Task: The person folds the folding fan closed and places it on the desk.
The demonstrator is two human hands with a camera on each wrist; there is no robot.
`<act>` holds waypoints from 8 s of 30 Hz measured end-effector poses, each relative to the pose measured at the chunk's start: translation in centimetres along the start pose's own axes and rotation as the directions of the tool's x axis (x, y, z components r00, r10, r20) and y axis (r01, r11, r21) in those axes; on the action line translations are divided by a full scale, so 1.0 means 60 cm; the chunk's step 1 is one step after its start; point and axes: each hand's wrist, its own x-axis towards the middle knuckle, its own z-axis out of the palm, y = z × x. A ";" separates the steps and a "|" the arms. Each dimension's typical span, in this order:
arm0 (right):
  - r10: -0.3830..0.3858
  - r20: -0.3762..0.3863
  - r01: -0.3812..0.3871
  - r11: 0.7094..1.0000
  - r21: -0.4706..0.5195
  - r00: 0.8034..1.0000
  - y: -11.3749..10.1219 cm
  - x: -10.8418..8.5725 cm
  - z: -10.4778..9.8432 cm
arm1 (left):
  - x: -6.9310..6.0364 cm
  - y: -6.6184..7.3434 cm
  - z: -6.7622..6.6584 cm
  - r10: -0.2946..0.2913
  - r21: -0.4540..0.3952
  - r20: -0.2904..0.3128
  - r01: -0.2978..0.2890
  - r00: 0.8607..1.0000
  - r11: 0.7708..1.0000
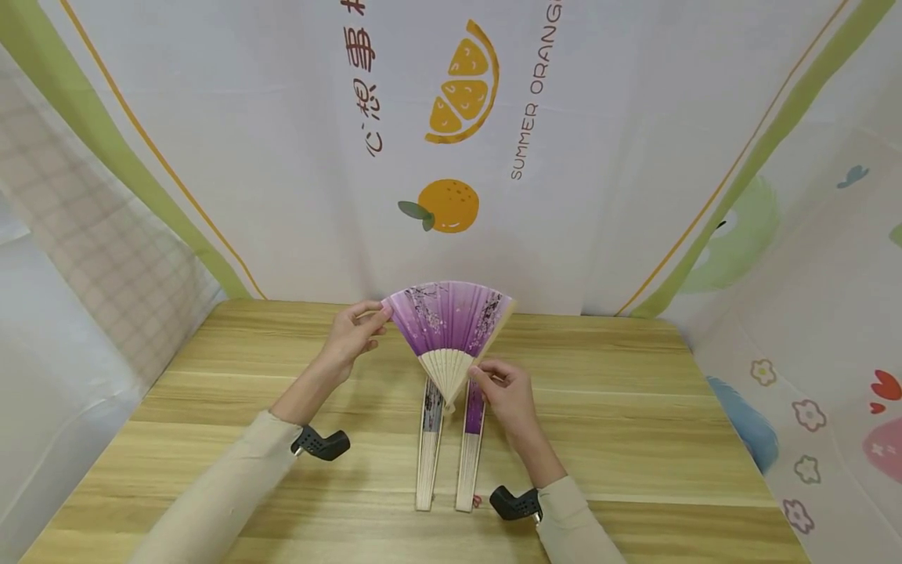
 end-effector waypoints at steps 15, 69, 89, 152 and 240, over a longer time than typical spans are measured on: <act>-0.009 0.004 0.009 0.999 -0.036 1.000 0.002 0.000 0.014 | 0.000 -0.003 0.002 0.018 0.029 0.005 -0.018 1.000 0.999; 0.052 0.087 -0.042 0.993 -0.109 0.995 0.003 -0.007 0.038 | 0.000 -0.007 0.040 0.048 0.093 0.044 -0.052 0.998 0.994; 0.055 0.103 -0.037 0.986 -0.165 0.993 0.002 -0.005 0.047 | -0.007 -0.017 0.047 0.051 0.094 0.103 -0.061 0.993 0.994; -0.064 0.174 0.100 0.974 -0.205 0.983 0.005 0.000 0.044 | -0.023 -0.037 0.072 0.100 0.169 0.116 -0.119 0.988 0.978; 0.018 0.263 0.066 0.949 -0.309 0.965 -0.005 0.007 0.045 | -0.024 -0.039 0.080 0.151 0.243 0.105 -0.173 0.983 0.954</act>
